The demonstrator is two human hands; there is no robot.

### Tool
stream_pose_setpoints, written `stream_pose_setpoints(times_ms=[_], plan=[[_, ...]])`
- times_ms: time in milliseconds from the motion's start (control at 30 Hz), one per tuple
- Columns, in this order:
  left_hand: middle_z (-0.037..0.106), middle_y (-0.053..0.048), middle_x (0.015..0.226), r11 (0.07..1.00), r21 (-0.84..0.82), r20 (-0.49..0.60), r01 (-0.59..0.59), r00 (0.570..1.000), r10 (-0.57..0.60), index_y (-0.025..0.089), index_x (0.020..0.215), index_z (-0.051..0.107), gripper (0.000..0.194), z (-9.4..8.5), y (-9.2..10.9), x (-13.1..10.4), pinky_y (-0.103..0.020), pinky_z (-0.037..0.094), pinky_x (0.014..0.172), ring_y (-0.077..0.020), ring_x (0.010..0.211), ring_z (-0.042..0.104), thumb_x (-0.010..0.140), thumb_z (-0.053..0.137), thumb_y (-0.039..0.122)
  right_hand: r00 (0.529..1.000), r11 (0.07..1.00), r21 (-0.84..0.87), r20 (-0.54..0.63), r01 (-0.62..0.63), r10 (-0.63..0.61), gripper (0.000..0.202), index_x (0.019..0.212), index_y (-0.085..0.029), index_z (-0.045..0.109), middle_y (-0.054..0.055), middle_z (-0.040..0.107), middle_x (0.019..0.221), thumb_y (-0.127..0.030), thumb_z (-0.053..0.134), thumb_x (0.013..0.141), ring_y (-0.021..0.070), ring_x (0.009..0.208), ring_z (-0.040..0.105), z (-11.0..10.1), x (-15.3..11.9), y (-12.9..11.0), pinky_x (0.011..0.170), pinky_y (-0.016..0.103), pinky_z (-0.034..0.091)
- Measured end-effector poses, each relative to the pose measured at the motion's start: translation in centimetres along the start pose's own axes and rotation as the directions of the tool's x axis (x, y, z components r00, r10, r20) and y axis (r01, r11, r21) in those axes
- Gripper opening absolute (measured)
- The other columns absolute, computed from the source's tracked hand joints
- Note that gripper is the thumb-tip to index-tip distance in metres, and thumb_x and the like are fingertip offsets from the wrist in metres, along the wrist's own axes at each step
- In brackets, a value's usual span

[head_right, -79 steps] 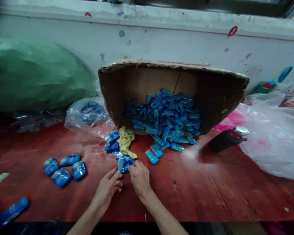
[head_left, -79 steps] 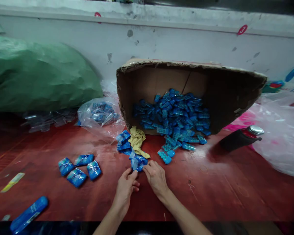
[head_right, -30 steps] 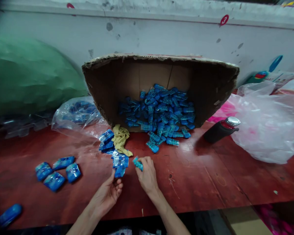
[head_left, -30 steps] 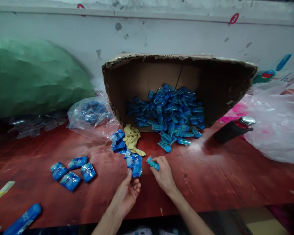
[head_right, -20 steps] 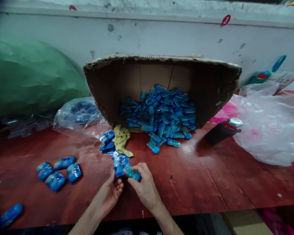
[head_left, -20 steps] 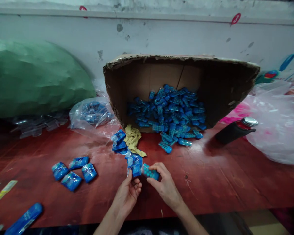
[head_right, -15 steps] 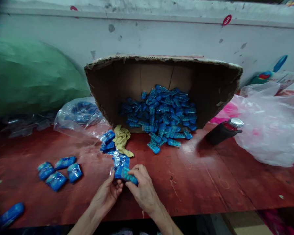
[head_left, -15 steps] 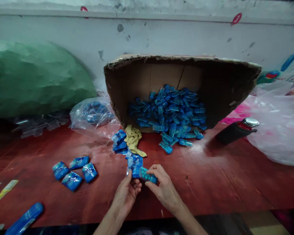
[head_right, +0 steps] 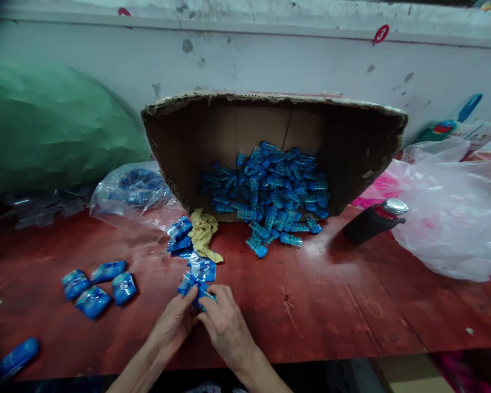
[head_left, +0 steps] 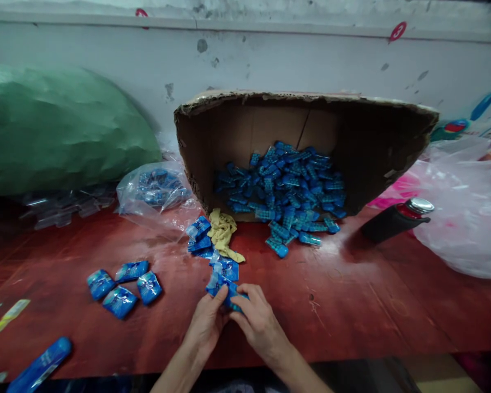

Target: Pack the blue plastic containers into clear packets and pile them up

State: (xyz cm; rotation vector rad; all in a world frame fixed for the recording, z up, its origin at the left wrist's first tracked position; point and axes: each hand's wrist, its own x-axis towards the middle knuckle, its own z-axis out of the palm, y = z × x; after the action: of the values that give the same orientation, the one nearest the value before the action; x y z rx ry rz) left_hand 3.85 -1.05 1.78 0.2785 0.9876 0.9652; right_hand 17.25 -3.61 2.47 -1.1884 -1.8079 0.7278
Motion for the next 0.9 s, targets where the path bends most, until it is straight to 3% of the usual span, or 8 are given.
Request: stream_pose_setpoints(times_ms=[100, 233, 333, 433, 500, 600, 900], plan=[[0.069, -0.003, 0.069, 0.997, -0.007, 0.011, 0.078, 0.997, -0.078, 0.013, 0.079, 0.061, 0.016, -0.3, 0.4, -0.1, -0.022, 0.05, 0.051, -0.0128, 0.058, 0.062, 0.068, 0.065, 0.024, 0.994, 0.956, 0.276, 0.065, -0.099, 0.084, 0.029, 0.105, -0.024, 0.057, 0.006, 0.055, 0.106, -0.015, 0.057, 0.077, 0.0192, 0.1, 0.05, -0.7, 0.2, -0.4, 0.088, 0.033, 0.041], [0.07, -0.006, 0.081, 0.992, 0.011, 0.099, 0.127, 0.987, -0.127, 0.014, 0.086, 0.061, 0.015, -0.4, 0.9, -0.5, -0.029, 0.052, 0.064, -0.0169, 0.072, 0.065, 0.071, 0.061, 0.019, 0.962, 0.762, 0.588, 0.171, -0.271, 0.21, 0.036, 0.107, -0.026, 0.057, 0.003, 0.054, 0.109, -0.016, 0.062, 0.072, 0.019, 0.103, 0.049, -1.8, 0.7, 0.3, 0.091, 0.033, 0.038], [0.069, -0.007, 0.088, 0.985, 0.041, 0.239, 0.166, 0.956, -0.172, 0.015, 0.092, 0.061, 0.019, -0.4, 1.2, -0.6, -0.03, 0.051, 0.064, -0.0189, 0.076, 0.065, 0.074, 0.058, 0.018, 0.921, 0.565, 0.729, 0.281, -0.387, 0.269, 0.062, 0.117, -0.029, 0.049, 0.002, 0.052, 0.111, -0.016, 0.071, 0.061, 0.0188, 0.098, 0.05, -1.7, 0.8, 1.3, 0.084, 0.032, 0.043], [0.07, -0.009, 0.085, 0.972, 0.059, 0.356, 0.228, 0.905, -0.233, 0.014, 0.094, 0.062, 0.021, -0.4, 1.3, -0.4, -0.028, 0.05, 0.058, -0.0194, 0.072, 0.065, 0.075, 0.056, 0.019, 0.863, 0.418, 0.755, 0.443, -0.505, 0.243, 0.077, 0.12, -0.032, 0.045, -0.001, 0.053, 0.105, -0.017, 0.076, 0.051, 0.0142, 0.081, 0.053, -1.4, 0.9, 1.7, 0.069, 0.027, 0.047], [0.07, -0.009, 0.084, 0.965, 0.063, 0.412, 0.256, 0.873, -0.259, 0.013, 0.093, 0.063, 0.021, -0.4, 1.3, -0.4, -0.027, 0.049, 0.059, -0.019, 0.072, 0.065, 0.074, 0.057, 0.02, 0.849, 0.415, 0.742, 0.481, -0.527, 0.218, 0.078, 0.118, -0.033, 0.048, -0.002, 0.052, 0.102, -0.016, 0.077, 0.047, 0.0122, 0.077, 0.052, -1.5, 1.0, 1.8, 0.065, 0.023, 0.047], [0.07, -0.009, 0.084, 0.963, 0.064, 0.448, 0.264, 0.854, -0.264, 0.012, 0.091, 0.065, 0.021, -0.2, 0.8, -0.5, -0.028, 0.048, 0.069, -0.0176, 0.076, 0.064, 0.072, 0.06, 0.019, 0.864, 0.488, 0.716, 0.456, -0.499, 0.215, 0.071, 0.113, -0.032, 0.053, -0.002, 0.049, 0.104, -0.015, 0.076, 0.048, 0.0131, 0.083, 0.05, -1.8, 1.1, 1.8, 0.066, 0.021, 0.044], [0.07, -0.003, 0.079, 0.982, -0.109, 0.254, 0.152, 0.96, -0.12, 0.014, 0.079, 0.065, 0.012, 1.5, -1.5, -2.0, -0.03, 0.048, 0.078, -0.0147, 0.076, 0.064, 0.072, 0.061, 0.022, 0.903, 0.624, 0.653, 0.288, -0.429, 0.32, 0.046, 0.109, -0.028, 0.058, -0.001, 0.056, 0.102, -0.014, 0.06, 0.066, 0.0143, 0.084, 0.052, -1.3, 0.6, 1.3, 0.075, 0.025, 0.041]])
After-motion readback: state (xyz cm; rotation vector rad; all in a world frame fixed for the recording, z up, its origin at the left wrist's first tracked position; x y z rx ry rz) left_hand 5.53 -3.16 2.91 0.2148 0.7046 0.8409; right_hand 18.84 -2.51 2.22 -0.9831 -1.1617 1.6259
